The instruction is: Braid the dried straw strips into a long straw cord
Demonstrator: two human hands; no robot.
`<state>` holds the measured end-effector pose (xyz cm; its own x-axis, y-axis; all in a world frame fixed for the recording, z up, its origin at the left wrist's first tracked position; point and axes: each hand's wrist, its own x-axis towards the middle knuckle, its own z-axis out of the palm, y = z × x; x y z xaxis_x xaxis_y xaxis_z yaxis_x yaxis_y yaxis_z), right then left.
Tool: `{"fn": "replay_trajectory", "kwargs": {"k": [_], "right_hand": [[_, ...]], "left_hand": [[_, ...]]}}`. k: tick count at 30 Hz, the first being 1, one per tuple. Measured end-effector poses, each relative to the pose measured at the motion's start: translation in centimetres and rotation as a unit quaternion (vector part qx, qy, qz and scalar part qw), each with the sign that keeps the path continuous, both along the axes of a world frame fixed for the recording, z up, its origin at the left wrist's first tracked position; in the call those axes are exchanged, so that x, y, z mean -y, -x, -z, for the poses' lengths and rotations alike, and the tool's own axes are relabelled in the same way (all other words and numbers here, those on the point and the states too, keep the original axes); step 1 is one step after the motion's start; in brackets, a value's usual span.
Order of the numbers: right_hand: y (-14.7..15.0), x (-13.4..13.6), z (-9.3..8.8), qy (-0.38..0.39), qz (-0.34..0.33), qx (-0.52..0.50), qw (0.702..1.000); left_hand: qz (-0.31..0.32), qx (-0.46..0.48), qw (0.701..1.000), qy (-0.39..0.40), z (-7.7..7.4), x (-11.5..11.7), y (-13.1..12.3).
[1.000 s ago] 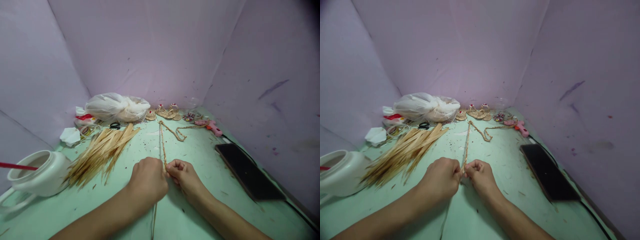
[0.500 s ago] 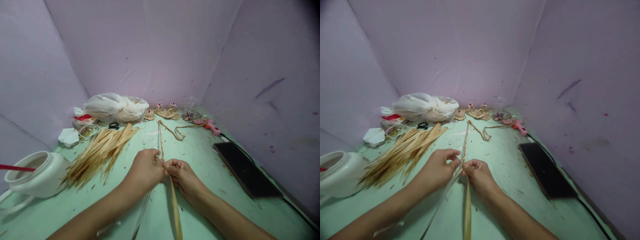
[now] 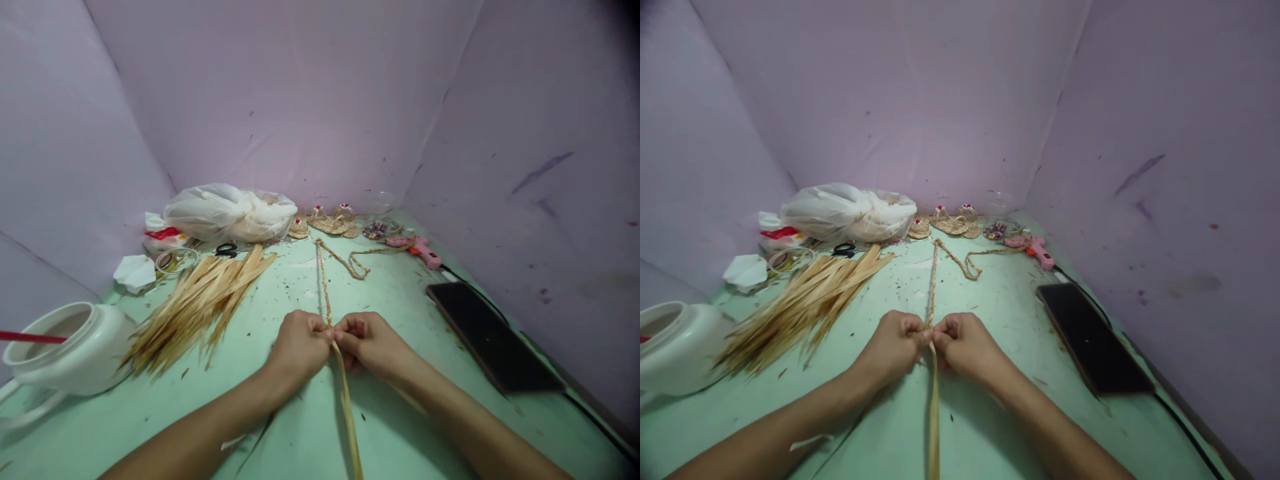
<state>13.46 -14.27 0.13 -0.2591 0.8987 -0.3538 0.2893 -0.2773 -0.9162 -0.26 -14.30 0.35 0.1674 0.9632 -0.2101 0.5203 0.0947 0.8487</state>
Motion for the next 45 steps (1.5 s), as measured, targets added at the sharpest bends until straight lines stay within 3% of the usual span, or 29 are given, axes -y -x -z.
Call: {"fn": "replay_trajectory", "kwargs": {"k": [3,6,9,14,25,33,45], "right_hand": [[-1.9,0.4,-1.6,0.065,-0.02,-0.001,0.998],[-4.2,1.7,-2.1,0.102,0.023,-0.05,0.993],[-6.2,3.2,-1.5,0.147,0.046,-0.095,0.983],[-8.0,4.7,-0.2,0.153,-0.025,-0.082,0.985],[-8.0,5.4,0.3,0.133,-0.062,-0.042,0.988],[-8.0,5.6,0.4,0.123,-0.103,-0.029,0.987],[-8.2,5.7,1.0,0.127,-0.111,-0.043,0.985]], "left_hand": [[-0.01,0.061,0.998,0.007,0.8,0.3,-0.1],[-0.023,0.119,0.991,0.052,1.3,0.3,0.1],[-0.034,0.141,0.987,0.066,1.7,0.3,0.4],[-0.033,0.133,0.989,0.045,2.2,0.5,0.3],[-0.009,0.116,0.992,0.041,1.5,0.9,0.0],[-0.01,0.104,0.994,0.037,1.7,1.0,-0.2],[-0.008,0.111,0.993,0.032,1.9,0.9,-0.1]]}}
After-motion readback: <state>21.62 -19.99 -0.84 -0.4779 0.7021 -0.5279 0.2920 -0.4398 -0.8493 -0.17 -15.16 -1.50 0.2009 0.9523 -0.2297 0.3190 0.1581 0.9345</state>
